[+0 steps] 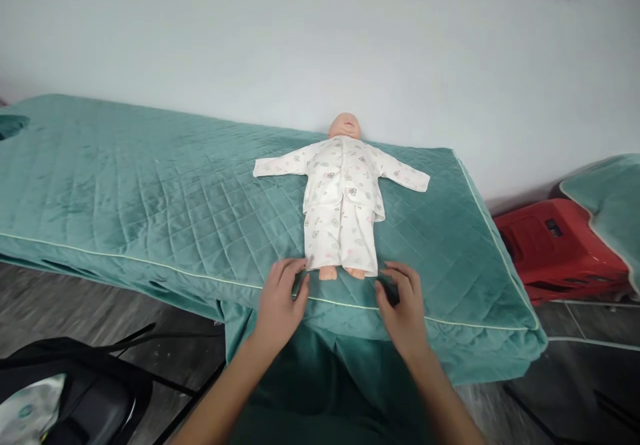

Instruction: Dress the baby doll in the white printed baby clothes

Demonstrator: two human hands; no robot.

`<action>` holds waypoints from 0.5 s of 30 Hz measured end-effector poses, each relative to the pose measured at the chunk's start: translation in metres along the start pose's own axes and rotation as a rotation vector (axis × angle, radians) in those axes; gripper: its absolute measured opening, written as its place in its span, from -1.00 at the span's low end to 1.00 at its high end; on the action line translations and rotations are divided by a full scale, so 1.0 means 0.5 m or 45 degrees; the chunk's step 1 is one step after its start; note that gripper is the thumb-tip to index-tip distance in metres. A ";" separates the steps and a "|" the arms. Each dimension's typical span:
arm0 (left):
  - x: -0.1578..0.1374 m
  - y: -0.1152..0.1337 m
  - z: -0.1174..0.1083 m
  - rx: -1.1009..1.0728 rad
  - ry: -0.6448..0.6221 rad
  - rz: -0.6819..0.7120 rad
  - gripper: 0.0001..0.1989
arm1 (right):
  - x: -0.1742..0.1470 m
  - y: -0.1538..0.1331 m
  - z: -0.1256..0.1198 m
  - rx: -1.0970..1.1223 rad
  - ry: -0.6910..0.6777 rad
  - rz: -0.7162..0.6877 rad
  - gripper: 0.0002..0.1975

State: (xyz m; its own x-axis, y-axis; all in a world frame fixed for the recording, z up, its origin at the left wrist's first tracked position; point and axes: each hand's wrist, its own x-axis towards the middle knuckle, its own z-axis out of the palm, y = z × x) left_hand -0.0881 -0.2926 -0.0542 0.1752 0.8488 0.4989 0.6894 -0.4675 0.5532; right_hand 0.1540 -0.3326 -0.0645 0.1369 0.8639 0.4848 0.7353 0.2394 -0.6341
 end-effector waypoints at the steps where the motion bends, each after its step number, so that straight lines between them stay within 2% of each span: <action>1: -0.004 -0.010 0.005 0.003 -0.024 -0.056 -0.69 | -0.004 -0.015 0.008 -0.028 0.031 -0.021 -0.76; 3: -0.003 -0.022 0.017 0.000 -0.080 -0.122 -0.71 | 0.000 -0.049 0.027 -0.088 0.033 -0.105 -0.70; 7: 0.016 -0.027 0.032 -0.031 -0.140 -0.161 -0.93 | 0.049 -0.102 0.061 -0.261 -0.100 -0.269 -0.68; 11: 0.030 -0.019 0.022 -0.271 -0.116 -0.211 -0.93 | 0.095 -0.111 0.080 -0.330 -0.161 -0.331 -0.83; 15: 0.024 -0.008 0.004 -0.363 -0.101 -0.183 -0.94 | 0.092 -0.108 0.078 -0.191 -0.104 -0.384 -0.87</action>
State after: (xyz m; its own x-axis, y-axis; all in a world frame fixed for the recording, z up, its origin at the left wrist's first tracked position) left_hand -0.0876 -0.2802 -0.0518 0.1520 0.9224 0.3551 0.4885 -0.3824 0.7843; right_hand 0.0948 -0.2884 -0.0312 -0.1505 0.7984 0.5830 0.8250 0.4264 -0.3710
